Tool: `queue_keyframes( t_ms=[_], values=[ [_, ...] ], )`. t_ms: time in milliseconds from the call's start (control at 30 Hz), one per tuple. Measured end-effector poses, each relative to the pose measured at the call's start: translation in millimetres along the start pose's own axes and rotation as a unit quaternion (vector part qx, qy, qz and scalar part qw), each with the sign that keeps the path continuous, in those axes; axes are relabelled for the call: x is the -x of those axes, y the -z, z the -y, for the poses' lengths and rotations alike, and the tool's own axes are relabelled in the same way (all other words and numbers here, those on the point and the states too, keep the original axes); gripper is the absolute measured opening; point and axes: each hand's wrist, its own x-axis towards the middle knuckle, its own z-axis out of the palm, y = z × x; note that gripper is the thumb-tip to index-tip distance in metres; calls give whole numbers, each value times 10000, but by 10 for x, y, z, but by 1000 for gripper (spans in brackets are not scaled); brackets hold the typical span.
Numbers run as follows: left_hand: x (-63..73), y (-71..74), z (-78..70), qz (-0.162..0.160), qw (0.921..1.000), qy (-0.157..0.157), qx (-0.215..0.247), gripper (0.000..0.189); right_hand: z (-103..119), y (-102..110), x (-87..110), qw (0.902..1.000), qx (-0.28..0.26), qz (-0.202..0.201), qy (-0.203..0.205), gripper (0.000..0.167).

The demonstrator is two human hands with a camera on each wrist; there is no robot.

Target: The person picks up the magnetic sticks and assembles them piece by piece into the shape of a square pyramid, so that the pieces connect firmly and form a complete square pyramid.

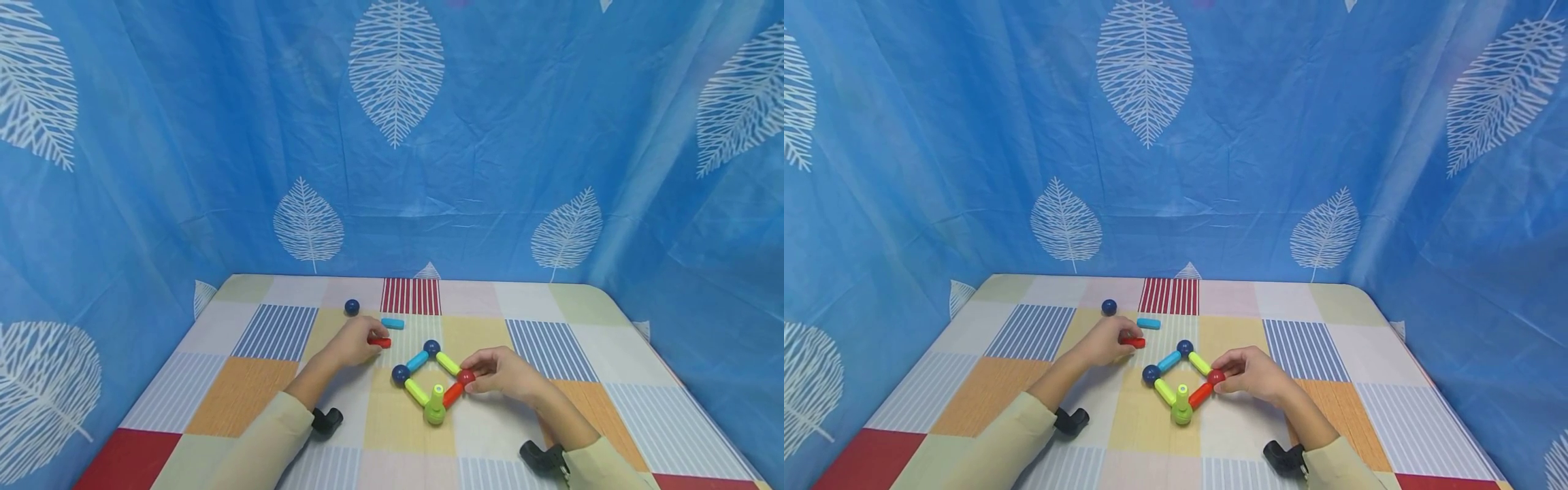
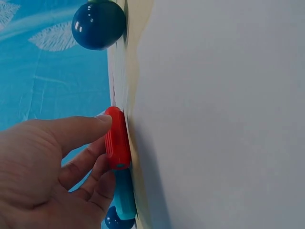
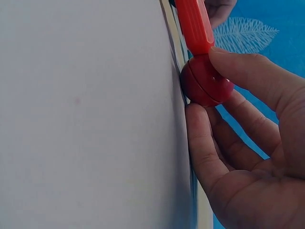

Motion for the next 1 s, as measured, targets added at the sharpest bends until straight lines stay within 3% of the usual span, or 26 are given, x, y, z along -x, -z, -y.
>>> queue_keyframes(
  t_ms=[200,367,567,733,1000],
  values=[
    [-6,-9,-43,62,9999,117,-80,24,-4,-4,6,10000,-37,-4,-3,39],
    [-8,-11,-80,291,9984,205,-432,25,0,-5,7,10000,-33,-2,-19,39],
    [-17,-14,-87,375,9976,94,-574,23,-7,-4,-2,10000,-69,-17,-10,38],
    [7,-13,-57,333,9986,41,-397,26,-11,-1,-3,9999,-125,20,2,39],
    [46,8,-26,203,9993,108,283,24,-8,6,1,10000,-47,-5,2,38]
  ],
)
